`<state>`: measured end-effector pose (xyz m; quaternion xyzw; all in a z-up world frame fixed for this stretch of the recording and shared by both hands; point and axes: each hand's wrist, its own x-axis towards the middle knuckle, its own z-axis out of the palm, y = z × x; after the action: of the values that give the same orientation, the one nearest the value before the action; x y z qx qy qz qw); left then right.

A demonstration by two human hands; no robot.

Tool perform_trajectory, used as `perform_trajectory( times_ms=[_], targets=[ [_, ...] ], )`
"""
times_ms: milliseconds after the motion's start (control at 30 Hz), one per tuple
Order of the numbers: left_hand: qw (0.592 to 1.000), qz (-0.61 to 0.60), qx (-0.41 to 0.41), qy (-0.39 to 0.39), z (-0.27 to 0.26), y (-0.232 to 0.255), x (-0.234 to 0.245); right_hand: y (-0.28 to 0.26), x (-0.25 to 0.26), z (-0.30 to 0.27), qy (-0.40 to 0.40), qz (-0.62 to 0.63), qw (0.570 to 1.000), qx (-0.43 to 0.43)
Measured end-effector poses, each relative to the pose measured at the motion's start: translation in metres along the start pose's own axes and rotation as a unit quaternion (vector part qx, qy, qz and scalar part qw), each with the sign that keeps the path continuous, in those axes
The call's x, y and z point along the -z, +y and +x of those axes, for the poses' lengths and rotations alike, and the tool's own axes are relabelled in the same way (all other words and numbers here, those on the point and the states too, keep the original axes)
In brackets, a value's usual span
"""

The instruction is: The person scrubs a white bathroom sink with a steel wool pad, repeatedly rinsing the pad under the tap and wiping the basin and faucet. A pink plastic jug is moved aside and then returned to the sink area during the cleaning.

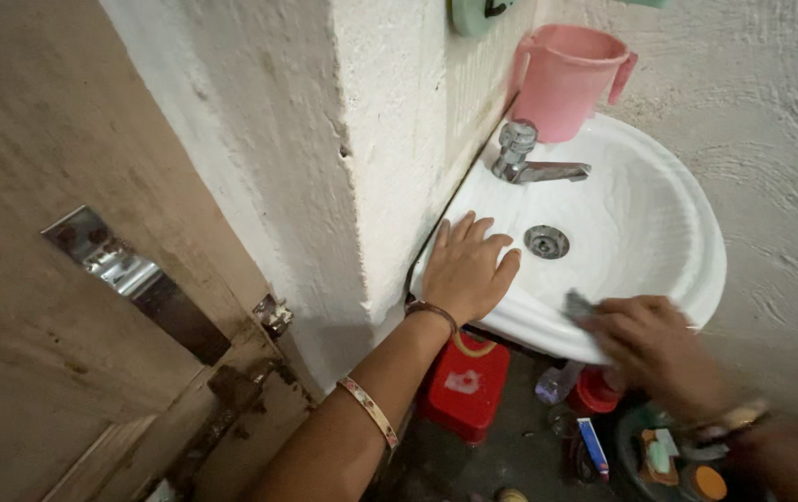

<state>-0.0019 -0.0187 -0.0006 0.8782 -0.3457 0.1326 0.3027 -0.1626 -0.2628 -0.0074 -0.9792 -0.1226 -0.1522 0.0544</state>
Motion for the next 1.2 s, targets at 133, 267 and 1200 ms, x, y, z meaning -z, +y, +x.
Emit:
perform_trajectory(
  times_ms=[133, 267, 1200],
  targets=[
    [0.999, 0.016, 0.002, -0.030, 0.000, 0.002, 0.005, 0.036, 0.006, -0.017, -0.017, -0.033, 0.999, -0.021],
    [0.999, 0.014, 0.005, -0.038, 0.001, 0.004, 0.007, 0.004, -0.009, -0.023, 0.035, -0.005, 0.997, -0.073],
    [0.962, -0.035, 0.048, -0.267, 0.032, -0.012, 0.005, -0.118, -0.096, 0.080, 0.015, -0.279, 0.926, 0.254]
  ],
)
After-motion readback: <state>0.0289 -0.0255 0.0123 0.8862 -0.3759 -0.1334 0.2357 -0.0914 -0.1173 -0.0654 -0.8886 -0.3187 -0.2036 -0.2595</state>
